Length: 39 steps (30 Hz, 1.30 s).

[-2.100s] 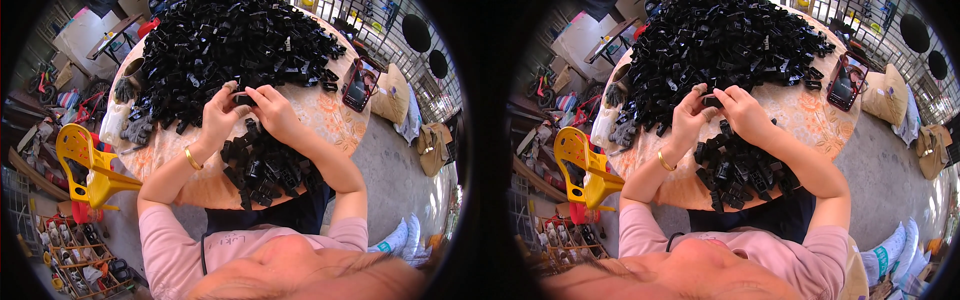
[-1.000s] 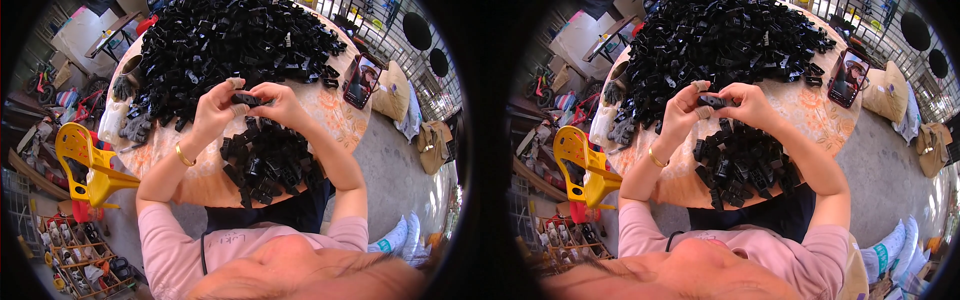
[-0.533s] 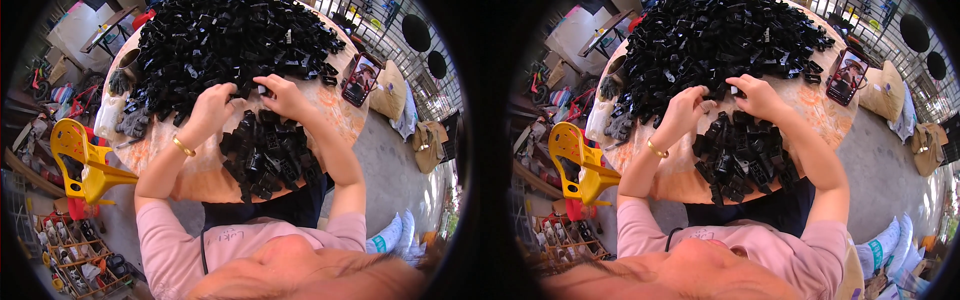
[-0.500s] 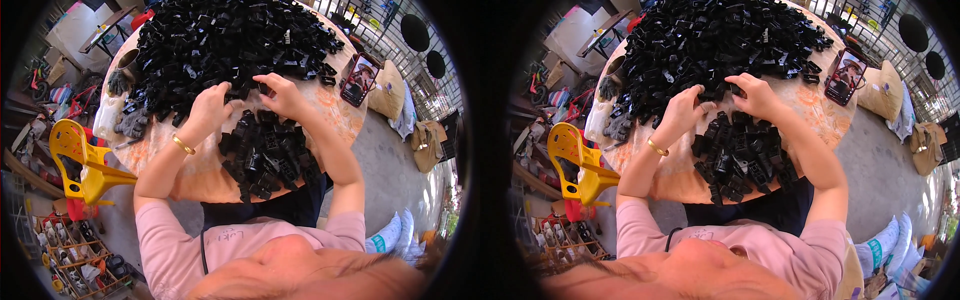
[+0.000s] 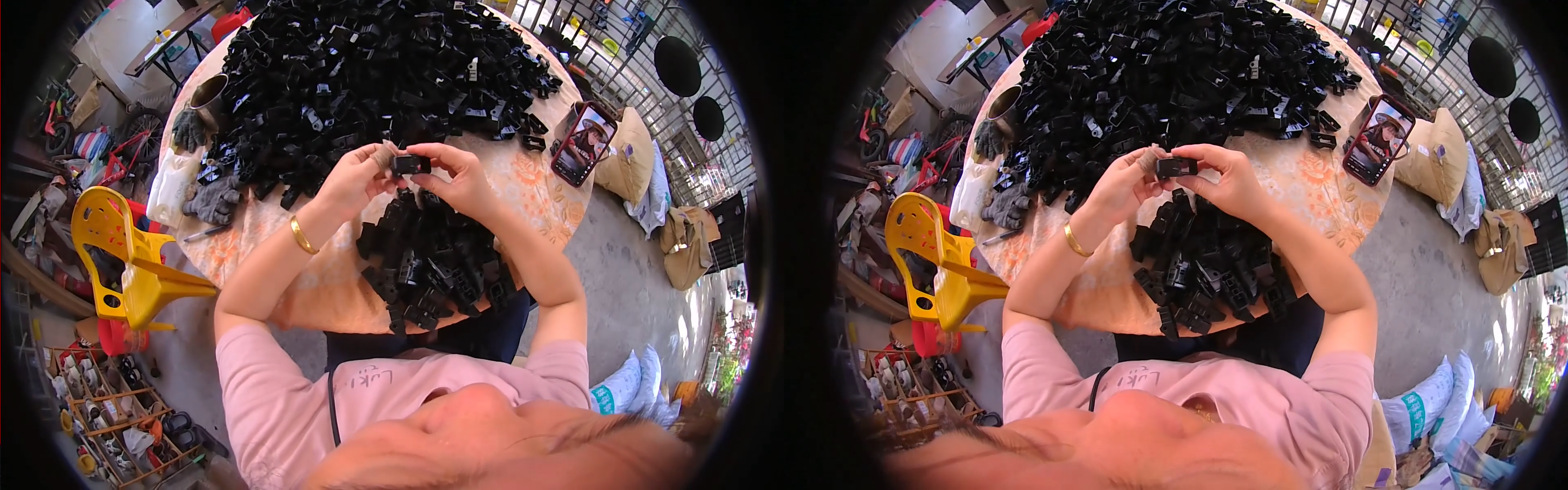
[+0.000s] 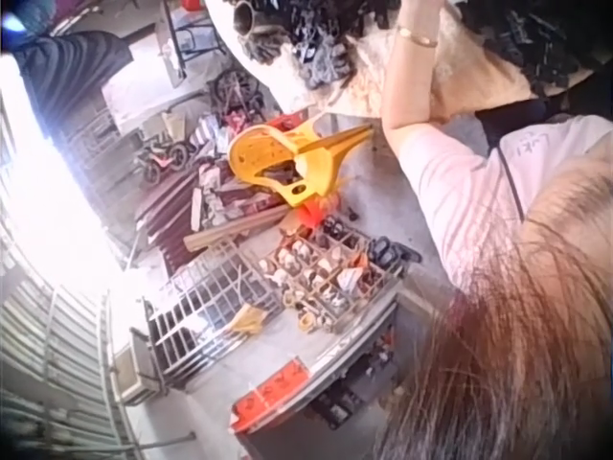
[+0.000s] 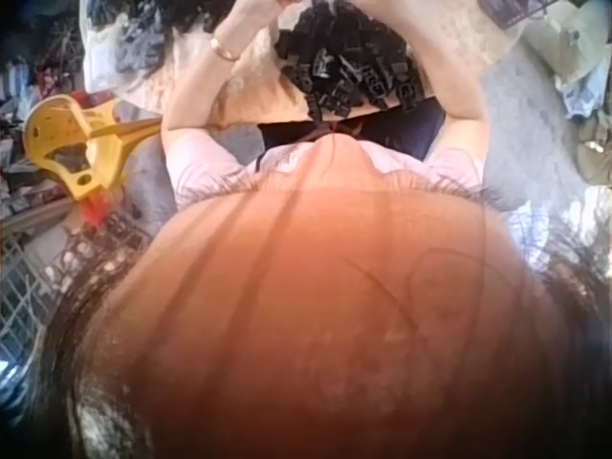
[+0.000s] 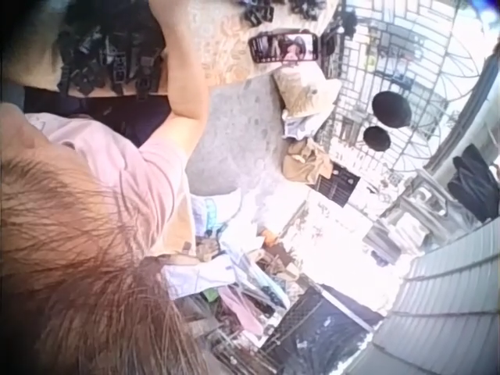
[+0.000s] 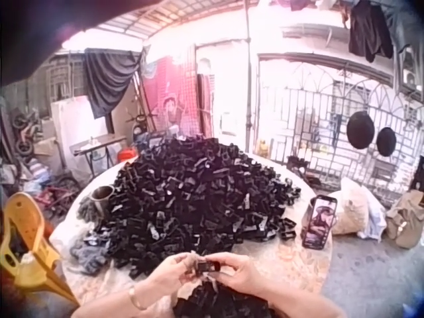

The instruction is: The person assembles small black plastic components by hand on a table.

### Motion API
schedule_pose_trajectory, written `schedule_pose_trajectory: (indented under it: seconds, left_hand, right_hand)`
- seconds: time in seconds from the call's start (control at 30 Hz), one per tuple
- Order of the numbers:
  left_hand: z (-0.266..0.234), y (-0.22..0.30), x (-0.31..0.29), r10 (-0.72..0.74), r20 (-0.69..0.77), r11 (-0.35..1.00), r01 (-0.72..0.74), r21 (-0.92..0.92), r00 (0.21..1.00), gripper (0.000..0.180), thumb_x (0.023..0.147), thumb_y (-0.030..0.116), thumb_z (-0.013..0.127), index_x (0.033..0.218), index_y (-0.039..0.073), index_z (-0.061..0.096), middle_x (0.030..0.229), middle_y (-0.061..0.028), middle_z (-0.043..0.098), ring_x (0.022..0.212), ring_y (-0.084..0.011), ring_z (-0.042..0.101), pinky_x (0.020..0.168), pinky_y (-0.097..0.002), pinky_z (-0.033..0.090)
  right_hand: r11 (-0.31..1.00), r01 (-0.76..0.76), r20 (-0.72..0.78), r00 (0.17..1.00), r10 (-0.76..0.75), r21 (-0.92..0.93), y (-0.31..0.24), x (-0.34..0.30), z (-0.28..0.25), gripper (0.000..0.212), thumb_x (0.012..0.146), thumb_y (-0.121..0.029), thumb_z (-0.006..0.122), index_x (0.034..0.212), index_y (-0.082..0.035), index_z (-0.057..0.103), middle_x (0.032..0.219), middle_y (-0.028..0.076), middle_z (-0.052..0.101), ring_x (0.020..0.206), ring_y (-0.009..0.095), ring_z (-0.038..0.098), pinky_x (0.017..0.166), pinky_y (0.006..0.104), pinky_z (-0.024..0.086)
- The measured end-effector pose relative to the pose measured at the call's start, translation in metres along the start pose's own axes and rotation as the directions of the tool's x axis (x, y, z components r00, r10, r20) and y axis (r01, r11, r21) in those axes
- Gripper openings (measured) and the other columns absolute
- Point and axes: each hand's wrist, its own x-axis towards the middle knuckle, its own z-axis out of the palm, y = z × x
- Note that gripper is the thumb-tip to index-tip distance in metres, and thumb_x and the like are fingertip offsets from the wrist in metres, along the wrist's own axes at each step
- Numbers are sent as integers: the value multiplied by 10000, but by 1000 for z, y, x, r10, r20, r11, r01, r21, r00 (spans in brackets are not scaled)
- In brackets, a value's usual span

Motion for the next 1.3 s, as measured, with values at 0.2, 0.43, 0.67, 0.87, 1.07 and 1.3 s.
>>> schedule_pose_trajectory:
  seconds: [0.2,0.43,0.67,0.87,1.07,1.3]
  left_hand:
    - [24,5,-7,117,-18,991,-115,61,993,262,830,49,570,1062,-68,532,975,-108,609,871,-209,636,777,-292,529]
    - [17,-4,-8,212,-76,950,-187,249,974,255,817,50,628,1054,-16,561,919,-40,607,757,-99,586,680,-201,481]
    - [37,-9,-10,416,-147,881,-358,309,897,220,830,7,590,1045,-21,552,929,-14,594,843,-77,553,778,-223,462]
    - [33,-13,-12,424,-156,873,-357,331,892,258,826,-17,584,1079,-22,536,964,-21,594,871,-80,557,798,-224,464]
    - [46,-12,-14,394,-157,915,-370,161,906,291,812,-18,613,1093,-22,538,970,-22,595,879,-83,558,786,-218,475]
    - [37,0,-16,364,-71,913,-341,225,929,273,790,-27,631,1055,-26,565,984,-34,601,849,-87,569,757,-222,481]
  right_hand:
    - [991,-124,-88,988,128,45,5,-1,-4,327,797,-35,633,1113,17,569,984,63,633,867,94,600,769,234,489]
    - [989,-130,-103,985,137,74,1,-1,6,321,784,-29,641,1095,22,577,958,45,631,834,95,604,732,229,497]
    - [994,9,-143,989,-24,-111,-5,-1,5,270,748,-15,664,1011,21,614,911,53,620,807,106,607,700,230,505]
    - [913,164,-129,966,-226,-373,-13,-2,9,288,715,-6,682,995,17,616,889,84,620,765,146,620,660,242,505]
    - [748,306,-69,903,-424,-589,-5,-1,9,312,667,-33,736,953,-7,615,927,77,611,798,164,605,664,277,502]
    - [970,-10,-176,984,-35,-244,-3,3,7,558,612,-100,803,1111,-80,555,970,31,600,887,136,571,700,261,472]
